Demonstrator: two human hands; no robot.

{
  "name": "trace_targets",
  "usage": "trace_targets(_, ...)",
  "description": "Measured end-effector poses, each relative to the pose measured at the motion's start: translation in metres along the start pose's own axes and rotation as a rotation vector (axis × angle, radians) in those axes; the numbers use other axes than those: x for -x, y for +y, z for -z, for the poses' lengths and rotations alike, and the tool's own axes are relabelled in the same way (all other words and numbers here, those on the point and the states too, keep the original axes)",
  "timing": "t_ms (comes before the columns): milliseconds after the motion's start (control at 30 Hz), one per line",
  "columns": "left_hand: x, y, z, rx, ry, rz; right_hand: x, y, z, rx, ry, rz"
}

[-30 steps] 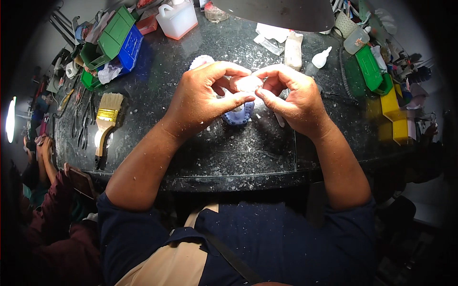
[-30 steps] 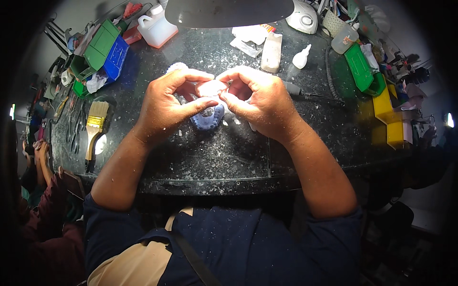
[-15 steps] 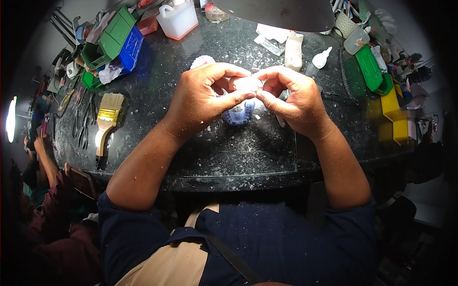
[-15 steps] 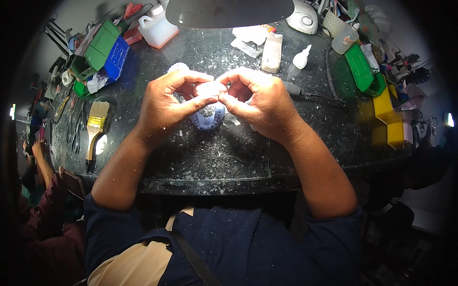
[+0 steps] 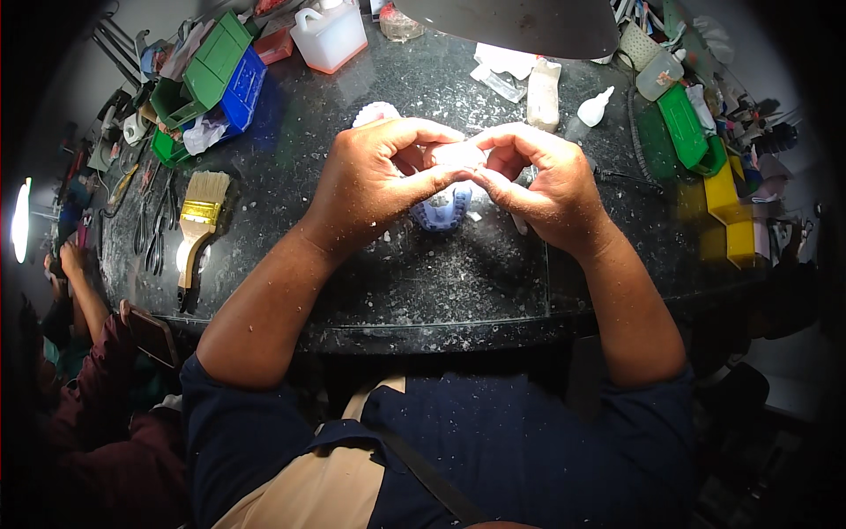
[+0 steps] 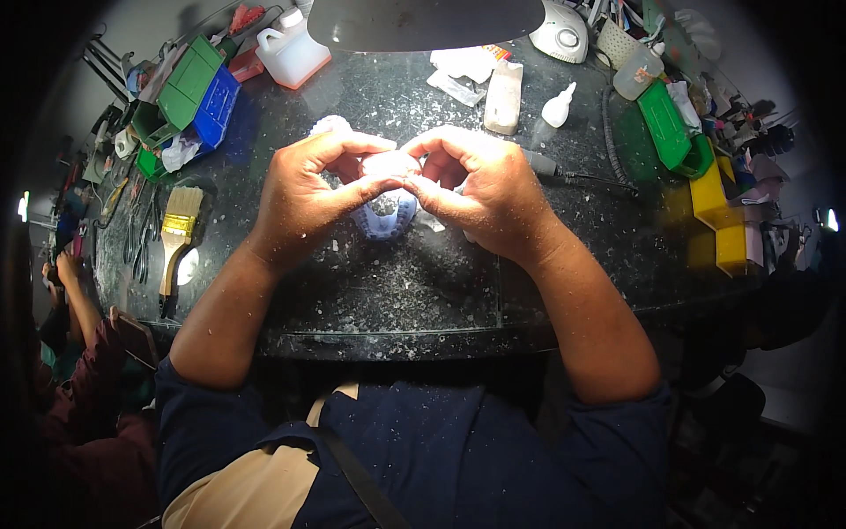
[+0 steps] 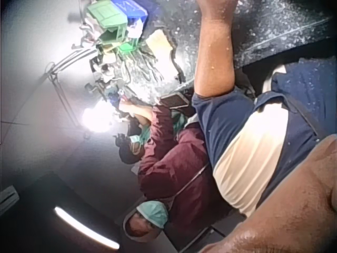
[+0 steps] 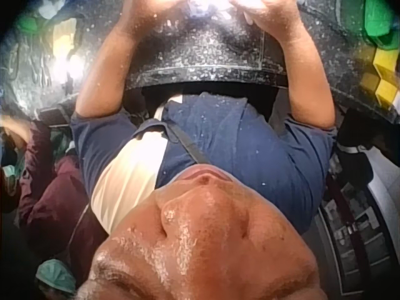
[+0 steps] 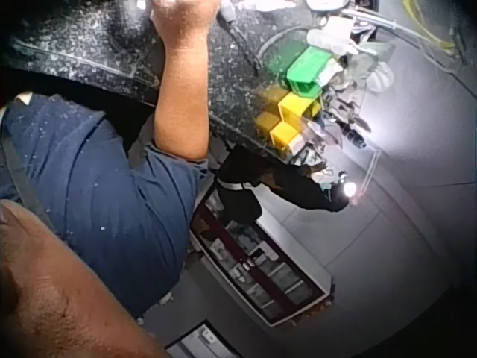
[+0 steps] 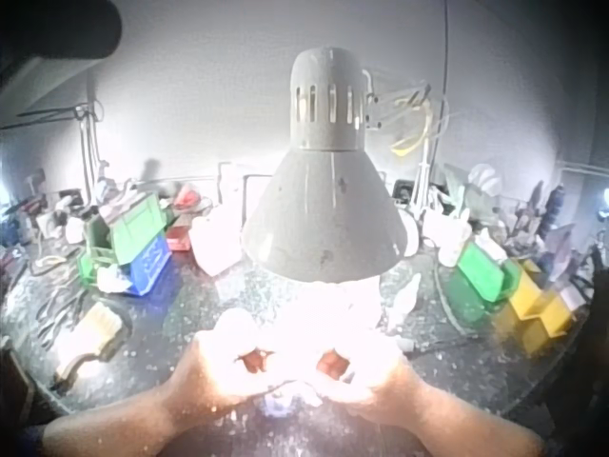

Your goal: The person applies a small amount of material to a dental model using a thin brush, then positions a small white dental component onto the model and secures it with the brush.

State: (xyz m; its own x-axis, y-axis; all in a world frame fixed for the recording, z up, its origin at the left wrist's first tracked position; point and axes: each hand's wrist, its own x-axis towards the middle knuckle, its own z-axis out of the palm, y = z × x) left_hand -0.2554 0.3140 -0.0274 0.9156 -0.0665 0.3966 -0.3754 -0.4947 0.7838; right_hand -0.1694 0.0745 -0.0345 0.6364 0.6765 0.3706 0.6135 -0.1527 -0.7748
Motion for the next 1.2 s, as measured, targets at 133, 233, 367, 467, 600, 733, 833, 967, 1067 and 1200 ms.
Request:
trace_targets(133,0.001,-0.003,0.0,0.031,0.006,0.018,-0.001,-0.001,0.0,0.0,-0.008,-0.013)
trace_targets(233,-0.001,0.0,0.001,0.016,-0.003,0.016,0.0,0.0,-0.001,-0.025,0.003,-0.005)
trace_targets(367,-0.001,0.005,0.002,-0.002,-0.047,0.086,-0.002,0.001,0.001,0.009,0.02,0.041)
trace_targets(467,0.0,-0.005,-0.003,0.121,0.047,0.043,0.0,0.004,-0.003,-0.119,0.028,-0.068)
trace_targets(600,-0.001,-0.014,-0.005,0.259,0.085,0.085,0.0,0.003,-0.011,-0.278,0.093,-0.16)
trace_targets(733,-0.001,-0.017,-0.003,0.355,0.029,0.14,0.001,0.004,-0.016,-0.238,0.069,-0.117)
trace_targets(833,-0.001,-0.012,-0.002,0.413,-0.031,0.167,0.003,0.002,-0.018,-0.2,0.04,-0.108)
trace_targets(967,-0.001,-0.013,-0.003,0.44,-0.064,0.167,0.003,-0.002,-0.016,-0.13,0.037,-0.052)
trace_targets(1067,0.0,-0.016,-0.006,0.419,-0.024,0.12,0.003,-0.006,-0.014,-0.103,0.021,-0.064)
trace_targets(1200,-0.001,-0.016,-0.007,0.427,-0.018,0.11,0.004,-0.005,-0.013,-0.075,0.029,-0.032)
